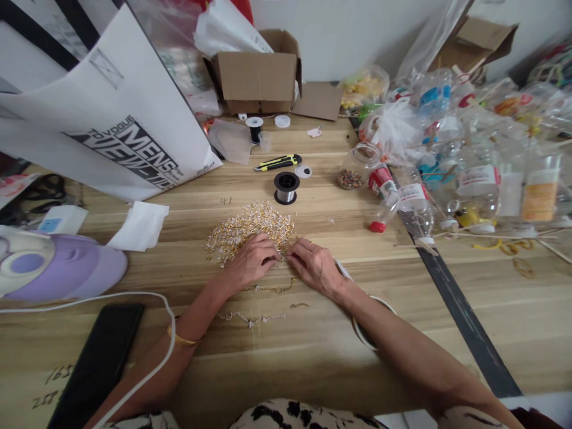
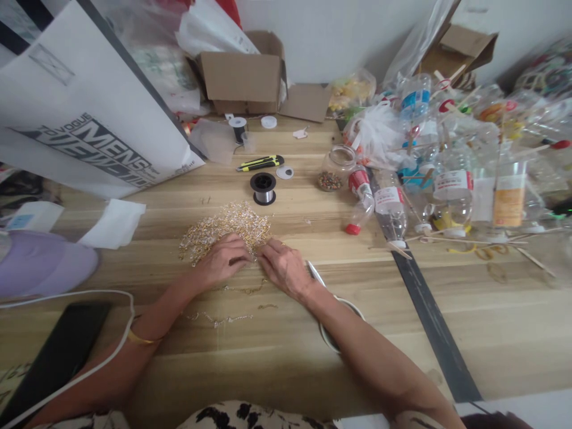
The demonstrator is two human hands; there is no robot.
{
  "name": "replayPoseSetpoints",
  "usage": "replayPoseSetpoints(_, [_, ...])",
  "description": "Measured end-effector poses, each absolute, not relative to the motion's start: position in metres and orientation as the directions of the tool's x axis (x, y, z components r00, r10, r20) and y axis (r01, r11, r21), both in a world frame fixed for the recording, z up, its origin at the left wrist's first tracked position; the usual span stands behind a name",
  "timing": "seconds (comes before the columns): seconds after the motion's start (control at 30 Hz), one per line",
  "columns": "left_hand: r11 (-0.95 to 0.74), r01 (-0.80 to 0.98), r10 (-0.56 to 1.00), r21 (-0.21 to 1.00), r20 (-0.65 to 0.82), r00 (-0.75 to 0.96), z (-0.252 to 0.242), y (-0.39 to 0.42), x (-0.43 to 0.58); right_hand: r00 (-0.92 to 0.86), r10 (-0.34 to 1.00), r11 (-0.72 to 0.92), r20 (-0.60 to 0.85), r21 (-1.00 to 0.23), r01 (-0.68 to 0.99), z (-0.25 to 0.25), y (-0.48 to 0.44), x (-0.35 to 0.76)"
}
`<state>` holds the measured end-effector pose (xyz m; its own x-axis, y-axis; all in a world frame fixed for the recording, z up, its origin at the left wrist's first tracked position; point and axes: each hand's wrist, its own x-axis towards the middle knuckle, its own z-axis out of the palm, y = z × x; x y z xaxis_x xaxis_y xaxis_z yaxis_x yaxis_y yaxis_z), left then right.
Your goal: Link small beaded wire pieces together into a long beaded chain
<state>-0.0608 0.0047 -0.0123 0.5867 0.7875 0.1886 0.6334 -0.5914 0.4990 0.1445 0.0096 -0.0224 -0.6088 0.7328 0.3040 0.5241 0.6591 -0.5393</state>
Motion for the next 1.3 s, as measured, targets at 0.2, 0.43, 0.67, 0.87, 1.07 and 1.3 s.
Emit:
replayPoseSetpoints(0.2, [-0.602,0.656,0.788,0.456,0.206,0.581,-0.012,0.004,-0.062,-0.604,0.735,0.659,0.307,-0.532,0.531,-0.023,0.01,0.144])
replayPoseSetpoints(0.43, [-0.611,0.677,0.783,0.411,0.187,0.593,-0.009,0.002,-0.06,-0.612,0.734,0.659,0.293,-0.524,0.539,-0.022,0.01,0.144])
replayPoseSetpoints(0.67, [-0.593,0.657,0.79,0.466,0.176,0.588,-0.011,0.003,-0.063,-0.63,0.718,0.675,0.298,-0.519,0.524,-0.023,0.007,0.143])
replayPoseSetpoints(0.87, [-0.603,0.629,0.779,0.49,0.196,0.595,-0.007,0.004,-0.069,-0.638,0.708,0.688,0.302,-0.5,0.526,-0.024,0.006,0.143])
replayPoseSetpoints(1.07, [-0.6,0.621,0.782,0.504,0.203,0.59,-0.002,0.006,-0.075,-0.613,0.726,0.67,0.31,-0.519,0.531,-0.025,0.008,0.143])
replayPoseSetpoints(1.3, [-0.648,0.647,0.732,0.402,0.096,0.674,0.007,0.002,-0.075,-0.609,0.732,0.664,0.305,-0.52,0.537,-0.023,0.008,0.144])
